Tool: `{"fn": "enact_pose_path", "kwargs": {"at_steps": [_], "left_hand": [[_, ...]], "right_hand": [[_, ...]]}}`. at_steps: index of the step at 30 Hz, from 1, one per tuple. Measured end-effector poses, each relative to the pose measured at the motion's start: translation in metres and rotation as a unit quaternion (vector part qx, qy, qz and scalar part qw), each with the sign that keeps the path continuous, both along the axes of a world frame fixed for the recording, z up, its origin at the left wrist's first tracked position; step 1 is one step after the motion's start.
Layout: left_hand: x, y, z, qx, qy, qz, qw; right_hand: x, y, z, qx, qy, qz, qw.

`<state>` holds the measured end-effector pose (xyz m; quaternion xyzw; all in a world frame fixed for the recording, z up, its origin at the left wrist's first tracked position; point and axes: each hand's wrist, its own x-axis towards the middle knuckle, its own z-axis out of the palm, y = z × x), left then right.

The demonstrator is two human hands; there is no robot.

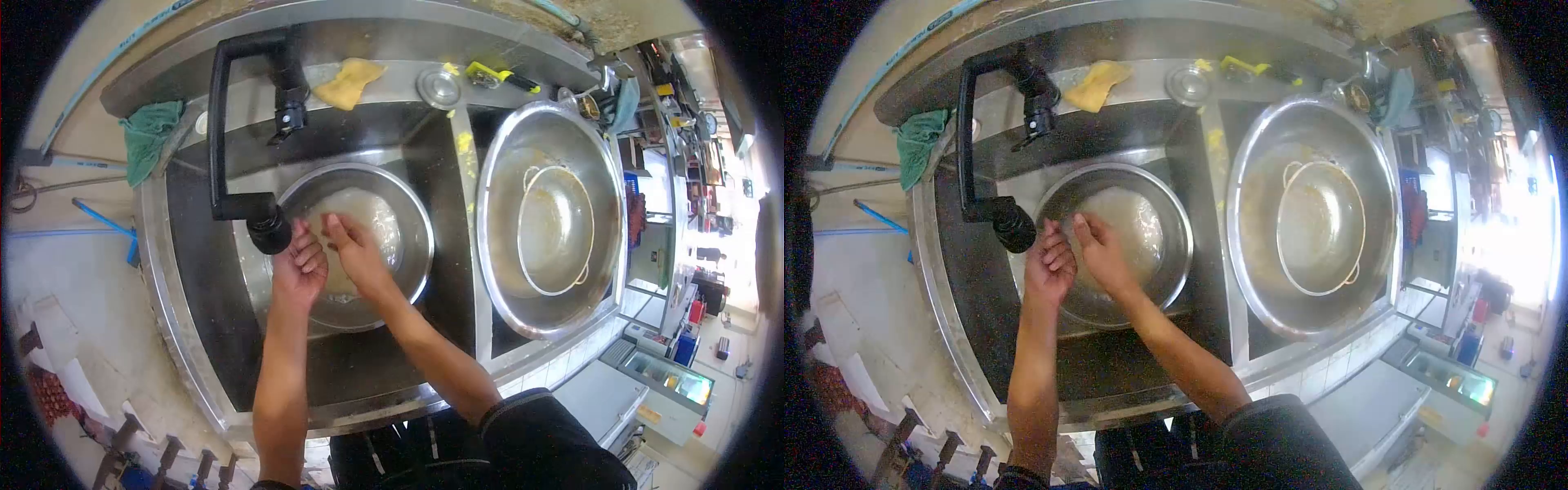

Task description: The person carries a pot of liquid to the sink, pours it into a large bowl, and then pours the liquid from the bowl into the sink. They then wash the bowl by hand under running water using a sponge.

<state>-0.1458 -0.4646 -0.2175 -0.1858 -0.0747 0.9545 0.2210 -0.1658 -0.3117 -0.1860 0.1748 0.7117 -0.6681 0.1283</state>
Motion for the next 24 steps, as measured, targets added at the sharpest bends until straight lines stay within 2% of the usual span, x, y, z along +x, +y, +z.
{"fn": "enact_pose_path", "kwargs": {"at_steps": [1, 2, 3, 4, 5, 6, 7, 8, 9, 10, 11, 12, 13, 14, 15, 16, 17, 18, 19, 20, 23, 24], "left_hand": [[-0.007, 0.004, 0.007, -0.008, 0.026, 0.012, 1.0], [-0.011, 0.005, 0.015, -0.019, 0.049, 0.024, 0.998], [-0.015, 0.002, 0.023, -0.027, 0.015, 0.029, 0.999], [-0.021, -0.003, 0.03, -0.035, -0.015, 0.038, 0.999], [-0.023, -0.008, 0.033, -0.042, -0.045, 0.048, 0.997], [-0.018, -0.013, 0.029, -0.122, -0.024, 0.074, 0.989], [-0.007, -0.016, 0.02, -0.2, -0.004, 0.099, 0.975], [0.002, -0.019, 0.009, -0.278, 0.016, 0.124, 0.952], [0.011, -0.021, -0.008, -0.43, -0.006, 0.112, 0.896], [0.023, -0.023, -0.03, -0.572, -0.034, 0.095, 0.814], [0.034, -0.023, -0.045, -0.7, -0.063, 0.071, 0.708], [0.042, -0.019, -0.05, -0.793, -0.076, 0.003, 0.605], [0.054, -0.016, -0.053, -0.866, -0.094, -0.074, 0.485], [0.075, -0.021, -0.073, -0.907, -0.07, -0.105, 0.401], [0.095, -0.026, -0.092, -0.94, -0.051, -0.132, 0.31], [0.111, -0.034, -0.124, -0.959, 0.014, -0.104, 0.265], [0.108, -0.034, -0.103, -0.93, -0.032, -0.166, 0.326], [0.097, -0.03, -0.083, -0.892, -0.076, -0.22, 0.388], [0.104, -0.034, -0.095, -0.912, -0.051, -0.169, 0.37], [0.108, -0.038, -0.11, -0.929, -0.023, -0.115, 0.352], [0.096, -0.04, -0.084, -0.885, -0.091, -0.135, 0.436], [0.1, -0.036, -0.096, -0.872, -0.099, -0.089, 0.47]], "right_hand": [[-0.001, 0.007, 0.006, 0.057, 0.056, 0.009, 0.997], [-0.022, 0.038, 0.055, 0.201, 0.188, 0.016, 0.961], [-0.056, 0.081, 0.058, 0.296, 0.304, 0.0, 0.906], [-0.088, 0.105, 0.102, 0.34, 0.272, -0.087, 0.896], [-0.127, 0.153, 0.103, 0.408, 0.267, -0.134, 0.862], [-0.18, 0.209, 0.088, 0.528, 0.393, -0.126, 0.742], [-0.207, 0.243, 0.099, 0.567, 0.37, -0.041, 0.735], [-0.247, 0.294, 0.079, 0.621, 0.434, 0.029, 0.652], [-0.283, 0.342, 0.052, 0.663, 0.49, 0.099, 0.557], [-0.302, 0.374, 0.044, 0.684, 0.46, 0.148, 0.547], [-0.314, 0.399, 0.034, 0.7, 0.426, 0.198, 0.538], [-0.319, 0.404, 0.02, 0.712, 0.392, 0.249, 0.527], [-0.292, 0.351, 0.066, 0.8, 0.198, 0.282, 0.491], [-0.3, 0.355, 0.062, 0.799, 0.209, 0.293, 0.482], [-0.296, 0.364, 0.059, 0.809, 0.271, 0.302, 0.425], [-0.311, 0.369, 0.061, 0.805, 0.212, 0.32, 0.452], [-0.303, 0.371, 0.076, 0.734, 0.364, 0.369, 0.439], [-0.298, 0.361, 0.088, 0.711, 0.379, 0.386, 0.449], [-0.282, 0.35, 0.099, 0.696, 0.337, 0.374, 0.512], [-0.262, 0.329, 0.125, 0.699, 0.234, 0.382, 0.557], [-0.179, 0.265, 0.176, 0.626, 0.224, 0.369, 0.649], [-0.143, 0.256, 0.183, 0.583, 0.264, 0.381, 0.667]]}}
